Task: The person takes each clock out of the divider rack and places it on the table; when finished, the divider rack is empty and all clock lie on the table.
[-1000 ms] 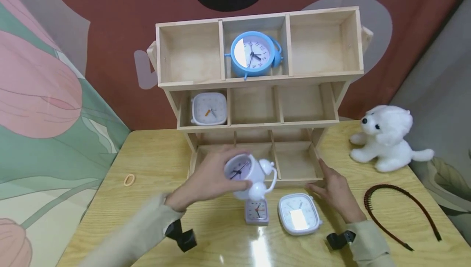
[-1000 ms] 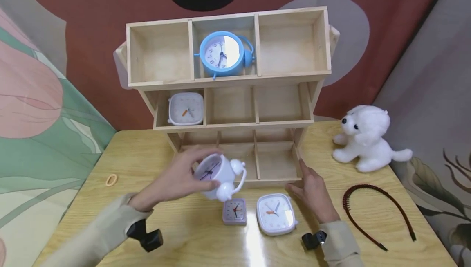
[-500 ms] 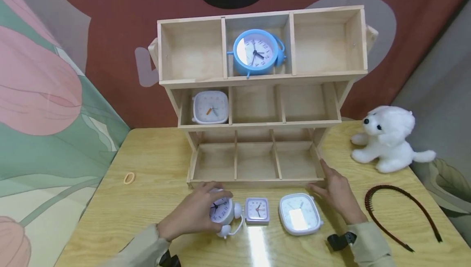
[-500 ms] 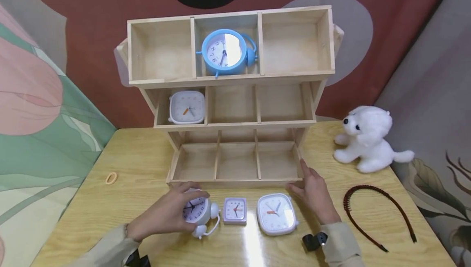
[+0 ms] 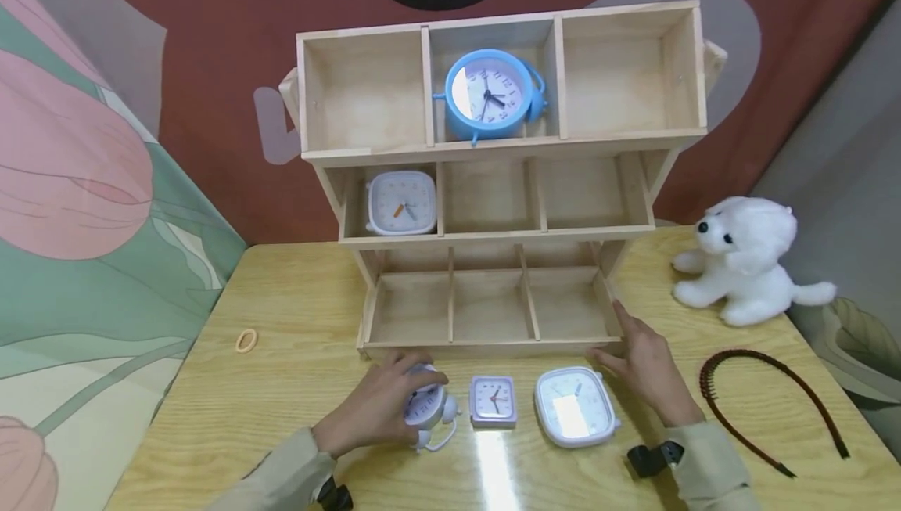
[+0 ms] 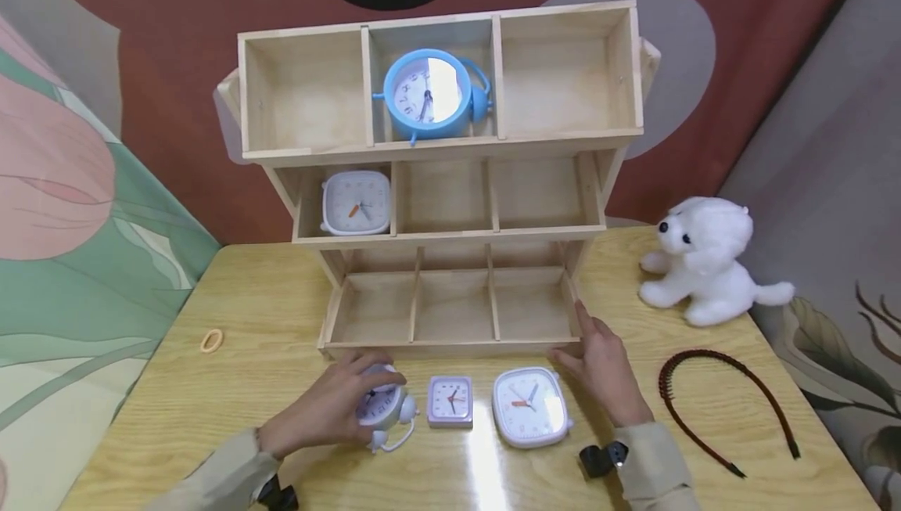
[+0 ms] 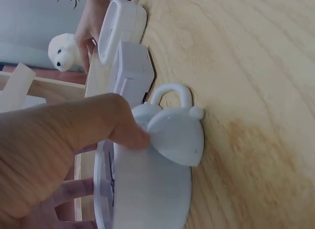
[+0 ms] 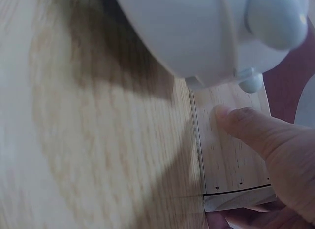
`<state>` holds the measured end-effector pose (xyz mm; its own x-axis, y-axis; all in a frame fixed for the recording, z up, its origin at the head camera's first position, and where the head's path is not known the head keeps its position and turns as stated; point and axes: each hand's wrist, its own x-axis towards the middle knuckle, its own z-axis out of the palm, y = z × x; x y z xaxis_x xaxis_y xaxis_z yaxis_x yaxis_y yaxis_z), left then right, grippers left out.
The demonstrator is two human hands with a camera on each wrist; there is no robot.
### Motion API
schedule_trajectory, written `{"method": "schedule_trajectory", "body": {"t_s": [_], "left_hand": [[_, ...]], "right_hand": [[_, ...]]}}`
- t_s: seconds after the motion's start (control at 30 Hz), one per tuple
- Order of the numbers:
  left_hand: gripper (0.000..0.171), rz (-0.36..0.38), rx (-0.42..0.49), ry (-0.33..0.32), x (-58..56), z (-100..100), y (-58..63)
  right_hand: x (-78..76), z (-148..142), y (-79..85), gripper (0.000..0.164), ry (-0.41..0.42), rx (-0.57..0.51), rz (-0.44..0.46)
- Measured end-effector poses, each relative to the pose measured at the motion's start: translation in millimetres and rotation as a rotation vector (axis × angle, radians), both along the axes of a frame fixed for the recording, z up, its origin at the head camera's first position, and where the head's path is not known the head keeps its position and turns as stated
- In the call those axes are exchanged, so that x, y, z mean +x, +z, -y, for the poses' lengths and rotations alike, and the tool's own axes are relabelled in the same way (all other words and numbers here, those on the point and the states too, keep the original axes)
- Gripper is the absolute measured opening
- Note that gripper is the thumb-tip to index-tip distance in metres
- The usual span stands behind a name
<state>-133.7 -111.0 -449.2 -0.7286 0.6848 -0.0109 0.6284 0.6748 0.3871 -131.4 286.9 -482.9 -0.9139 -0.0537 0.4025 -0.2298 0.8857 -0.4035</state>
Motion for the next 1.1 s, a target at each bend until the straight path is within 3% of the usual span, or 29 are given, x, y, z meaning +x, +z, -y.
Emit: {"method": "schedule_trajectory", "body": {"t_s": [0.13, 0.23, 0.3, 0.37, 0.47, 0.53, 0.67, 0.77, 0.9, 0.97, 1.1], "left_hand": [[0.082, 0.062, 0.021, 0.022, 3.3, 2.2, 6.5], [0.081, 0.033, 0.087, 0.045, 2.2, 1.4, 32.3], [0.078, -0.059, 0.160, 0.048, -2.7, 0.8, 57.2], [0.077, -0.197, 0.225, 0.060, -11.0, 0.0, 83.4], [0.082, -0.370, 0.289, 0.107, -25.4, -0.2, 116.0], [0.083, -0.432, 0.310, 0.159, -36.1, -2.6, 132.1], [0.073, -0.512, 0.302, 0.222, -61.6, -12.3, 152.6], [0.066, -0.511, 0.230, 0.264, -82.7, -22.8, 163.5], [0.073, -0.367, 0.088, 0.346, -105.3, -36.1, 172.9], [0.079, -0.299, 0.027, 0.378, -112.1, -40.8, 176.2], [0.085, -0.223, 0.013, 0.414, -119.7, -48.4, 181.3]], "right_hand": [[-0.1, 1.8, -0.3, 0.090, -0.003, -0.010, -0.004], [-0.4, 1.6, 1.0, 0.090, -0.002, -0.012, 0.014], [0.0, 1.0, 1.5, 0.090, -0.005, -0.007, 0.014], [0.5, 0.3, 1.5, 0.090, -0.011, -0.005, 0.002], [0.9, -0.3, 1.2, 0.090, -0.015, -0.008, -0.006], [0.6, -0.5, 0.8, 0.089, -0.012, -0.010, -0.003], [0.0, -0.7, 1.1, 0.089, -0.011, -0.008, 0.006], [0.0, -1.0, 2.3, 0.089, -0.019, -0.008, 0.027], [0.2, -0.8, 2.4, 0.089, -0.026, -0.016, 0.071], [0.3, -0.4, 2.1, 0.090, -0.021, -0.019, 0.081], [0.6, -1.0, 3.7, 0.091, -0.017, -0.008, 0.057]]}}
